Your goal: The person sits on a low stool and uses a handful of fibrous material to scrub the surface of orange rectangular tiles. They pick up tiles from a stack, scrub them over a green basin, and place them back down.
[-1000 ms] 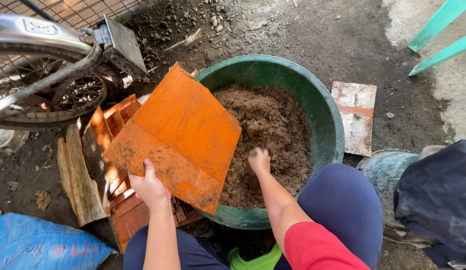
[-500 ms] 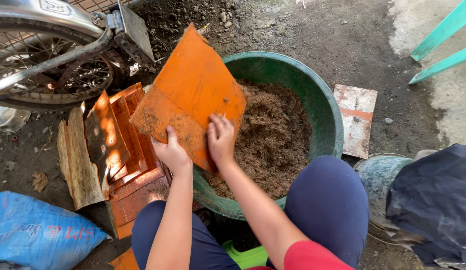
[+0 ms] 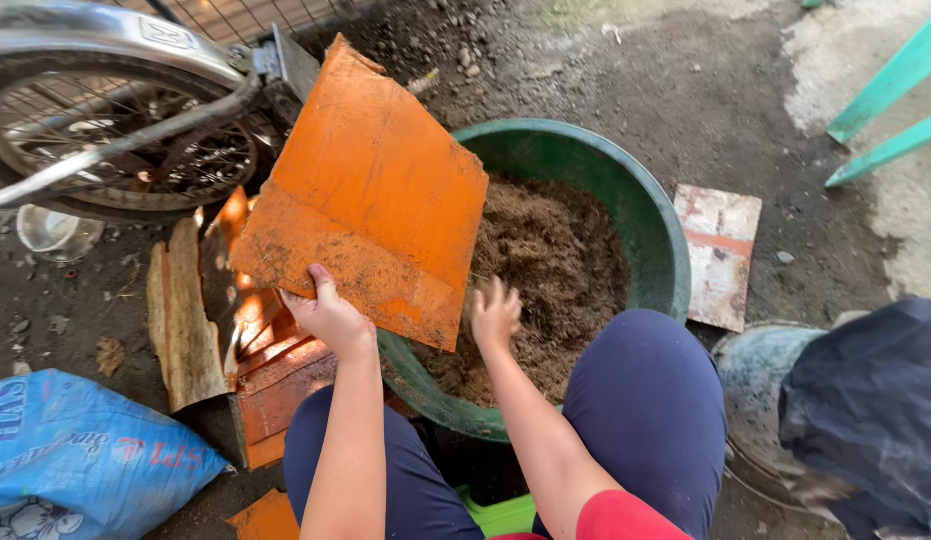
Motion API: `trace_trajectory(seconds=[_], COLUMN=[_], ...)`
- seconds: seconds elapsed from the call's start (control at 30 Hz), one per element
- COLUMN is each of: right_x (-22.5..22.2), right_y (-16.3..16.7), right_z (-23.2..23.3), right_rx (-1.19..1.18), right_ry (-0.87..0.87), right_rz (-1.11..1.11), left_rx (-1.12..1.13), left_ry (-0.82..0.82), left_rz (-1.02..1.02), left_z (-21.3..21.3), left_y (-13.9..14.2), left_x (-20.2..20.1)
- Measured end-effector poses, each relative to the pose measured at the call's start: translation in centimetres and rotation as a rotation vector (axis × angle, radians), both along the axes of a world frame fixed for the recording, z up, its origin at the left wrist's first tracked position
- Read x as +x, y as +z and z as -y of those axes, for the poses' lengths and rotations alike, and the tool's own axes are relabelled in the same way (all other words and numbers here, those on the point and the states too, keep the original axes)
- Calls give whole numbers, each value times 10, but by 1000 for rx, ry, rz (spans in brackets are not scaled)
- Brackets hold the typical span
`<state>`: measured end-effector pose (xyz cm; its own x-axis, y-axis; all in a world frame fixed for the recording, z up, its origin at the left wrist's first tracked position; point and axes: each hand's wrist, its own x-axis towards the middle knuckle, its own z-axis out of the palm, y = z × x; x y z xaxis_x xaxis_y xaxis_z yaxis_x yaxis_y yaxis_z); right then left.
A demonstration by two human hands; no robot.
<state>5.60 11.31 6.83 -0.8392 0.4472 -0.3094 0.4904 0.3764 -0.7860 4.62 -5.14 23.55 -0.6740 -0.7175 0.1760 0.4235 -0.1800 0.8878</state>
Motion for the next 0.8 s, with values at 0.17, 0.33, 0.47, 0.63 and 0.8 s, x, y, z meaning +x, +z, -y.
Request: trace_trajectory(seconds=[0.17, 0.33, 0.47, 0.63, 0.8], right_x=[15, 22, 37, 49, 50], right_y=[-3, 7, 12, 18, 22], right_z=[-2, 3, -2, -8, -16], right_rx=[-496, -613, -545, -469, -517], right_ry=[-118, -45, -69, -42, -21], right_rz=[60, -156, -68, -10, -63], left_rx=[-226, -595, -686, -724, -563], left_ry=[22, -31, -134, -56, 114], left_rz=[-128, 11, 656, 520, 346], left_z=[11, -11, -32, -38, -12], left_y=[14, 9, -5, -10, 16], left_x=[9, 25, 24, 13, -7])
